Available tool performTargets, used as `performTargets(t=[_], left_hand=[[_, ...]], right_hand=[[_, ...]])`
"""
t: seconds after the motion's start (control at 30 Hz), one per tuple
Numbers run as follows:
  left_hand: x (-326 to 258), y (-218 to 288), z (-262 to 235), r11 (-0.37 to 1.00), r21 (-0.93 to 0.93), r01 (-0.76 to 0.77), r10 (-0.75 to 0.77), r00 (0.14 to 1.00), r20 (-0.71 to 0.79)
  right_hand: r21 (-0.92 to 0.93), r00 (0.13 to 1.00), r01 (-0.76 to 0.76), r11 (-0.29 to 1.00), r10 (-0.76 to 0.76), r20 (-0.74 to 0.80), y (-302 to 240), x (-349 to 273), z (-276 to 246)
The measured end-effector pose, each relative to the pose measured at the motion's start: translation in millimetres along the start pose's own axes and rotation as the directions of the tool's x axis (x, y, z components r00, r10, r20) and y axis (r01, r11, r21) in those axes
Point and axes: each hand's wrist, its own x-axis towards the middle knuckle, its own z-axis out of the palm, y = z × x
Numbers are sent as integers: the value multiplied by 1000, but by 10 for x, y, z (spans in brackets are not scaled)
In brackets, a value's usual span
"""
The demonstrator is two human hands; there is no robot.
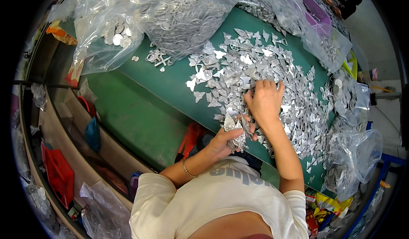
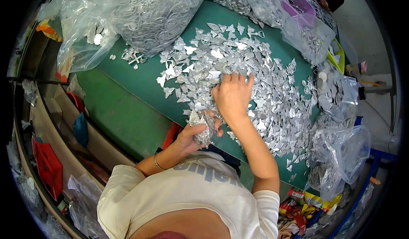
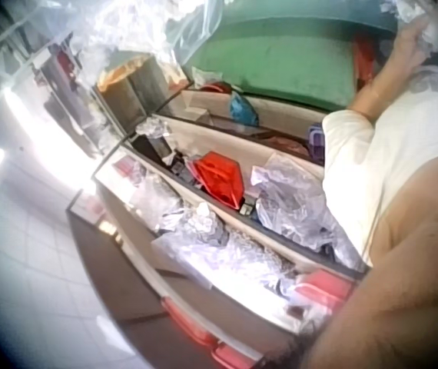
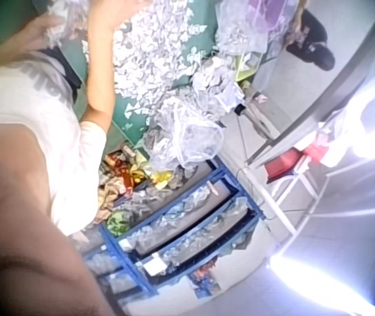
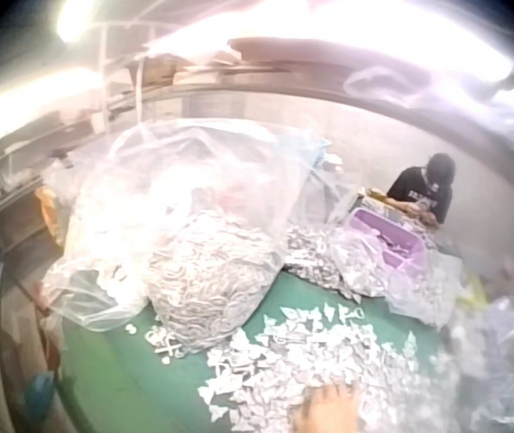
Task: The person sorts through a large pile of small butterfly-shaped and circular metal components on a table, picking up individual pieces, turning them over, and placing them into bags and containers.
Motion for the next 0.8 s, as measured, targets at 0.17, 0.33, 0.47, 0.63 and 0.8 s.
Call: performTargets(t=[0.17, 0.33, 0.47, 0.63, 0.8], left_hand=[[-3, 5, -26, 998, -47, -41, 44, 997, 59], [22, 5, -5, 1000, -4, -16, 16, 1000, 18], [28, 2, -13, 999, -19, -43, 44, 998, 53], [25, 23, 27, 998, -23, -58, 58, 998, 12], [18, 31, 34, 993, -41, -109, 100, 980, -174]], right_hand=[[-79, 1000, 8, 997, -10, -27, 92, -19, -4], [-11, 987, 42, 999, -44, -155, 172, -47, 38], [346, 969, -4, 938, 90, -231, 354, -101, 62], [869, 909, -396, 297, 262, 325, 400, -229, -166], [921, 950, -238, 309, -121, 286, 283, -439, -281]])
